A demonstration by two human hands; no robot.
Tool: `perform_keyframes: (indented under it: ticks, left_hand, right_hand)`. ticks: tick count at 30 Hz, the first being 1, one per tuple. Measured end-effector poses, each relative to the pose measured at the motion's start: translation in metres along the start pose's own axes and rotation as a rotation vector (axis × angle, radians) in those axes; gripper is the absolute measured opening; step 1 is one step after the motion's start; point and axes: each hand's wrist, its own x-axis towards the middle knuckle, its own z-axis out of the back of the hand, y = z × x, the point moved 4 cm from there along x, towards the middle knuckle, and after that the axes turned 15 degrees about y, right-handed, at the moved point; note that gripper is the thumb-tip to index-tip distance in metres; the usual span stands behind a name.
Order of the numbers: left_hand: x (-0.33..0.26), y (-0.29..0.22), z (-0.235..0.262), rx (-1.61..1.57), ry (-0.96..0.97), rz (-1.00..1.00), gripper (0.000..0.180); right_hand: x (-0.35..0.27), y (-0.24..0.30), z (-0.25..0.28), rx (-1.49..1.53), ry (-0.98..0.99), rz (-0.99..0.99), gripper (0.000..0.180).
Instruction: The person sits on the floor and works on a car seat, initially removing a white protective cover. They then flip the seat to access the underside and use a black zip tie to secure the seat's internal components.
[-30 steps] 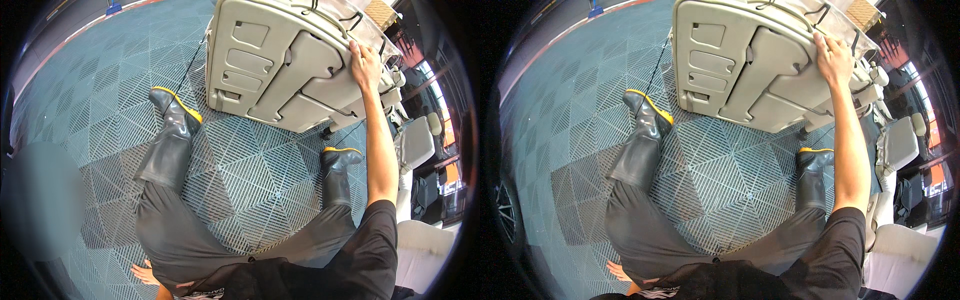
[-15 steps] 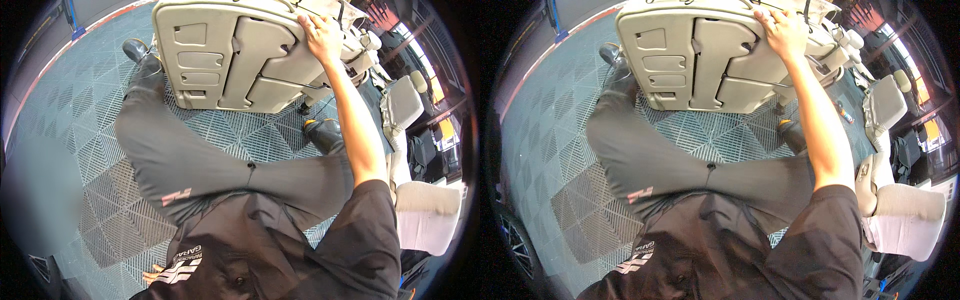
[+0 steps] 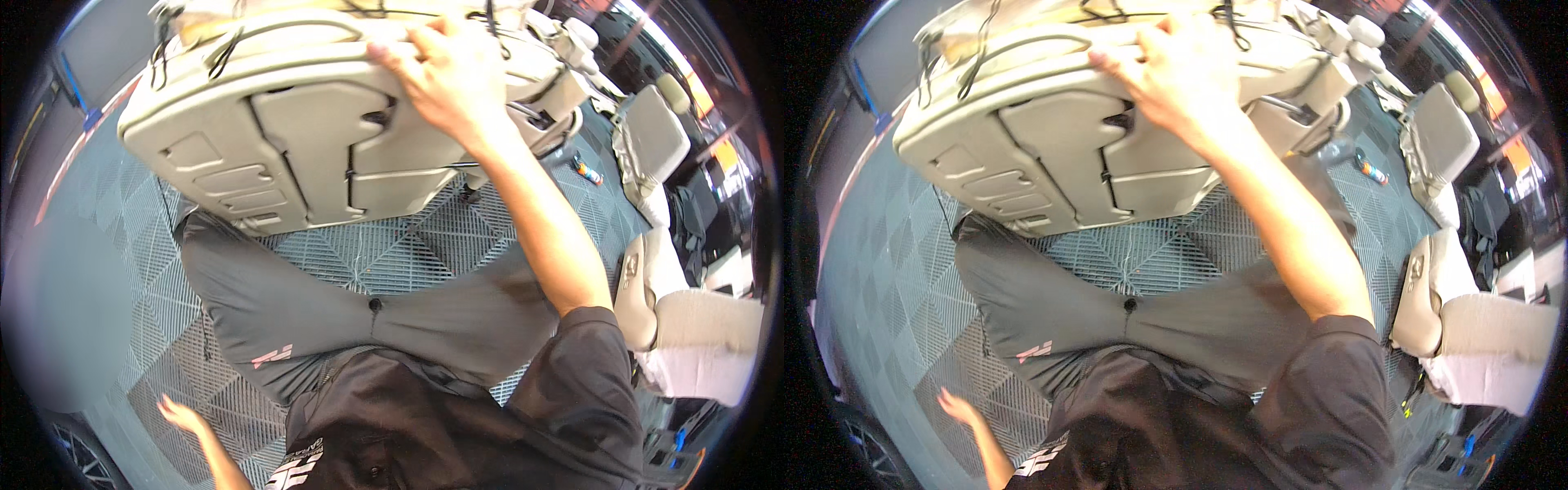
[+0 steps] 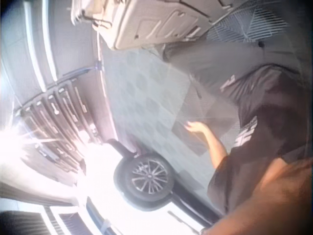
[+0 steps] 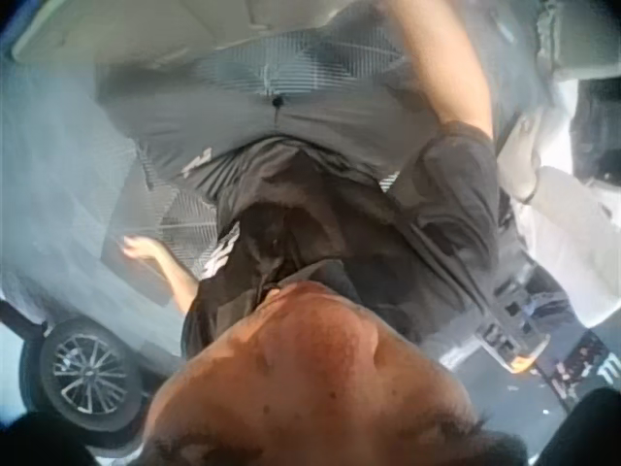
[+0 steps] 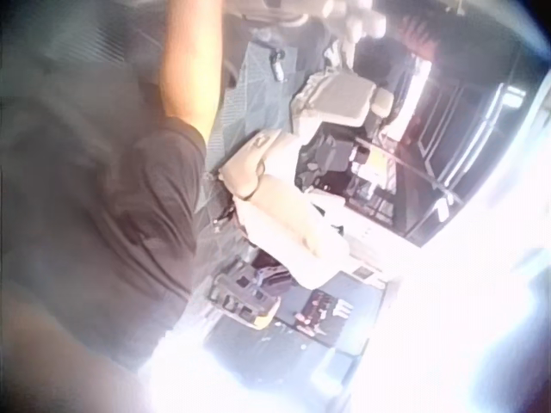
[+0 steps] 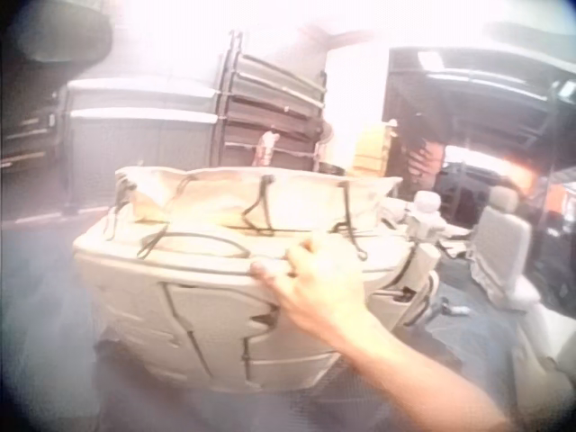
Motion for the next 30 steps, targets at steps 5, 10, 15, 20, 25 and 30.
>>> perform_keyframes:
  ticks: [5,10,15,20,25,30]
  left_hand:
    - [0.069,-0.423,-0.018,-0.869,0.229,-0.568,0.049]
    - [0.048,-0.639,0.015,-0.889,0.424,-1.023,0.047]
    - [0.034,-0.724,0.011,-0.85,0.497,-1.182,0.053]
    - [0.029,-0.733,0.021,-0.566,0.424,-1.164,0.055]
    - [0.027,-0.718,0.014,-0.593,0.733,-1.055,0.038]
    - [0.025,-0.725,0.013,-0.622,0.711,-1.035,0.027]
  right_hand:
    - [-0.01,-0.01,0.004,0.011,0.032,-0.024,0.06]
    - [-0.01,-0.012,0.016,0.108,0.126,0.023,0.053]
    - [-0.015,-0.008,0.018,0.233,0.149,-0.003,0.054]
    - [-0.026,-0.003,0.036,0.379,0.088,0.046,0.04]
    - [-0.008,-0.03,0.063,0.594,0.119,-0.107,0.024]
    - [0.009,-0.102,0.08,0.014,-0.19,-0.23,0.07]
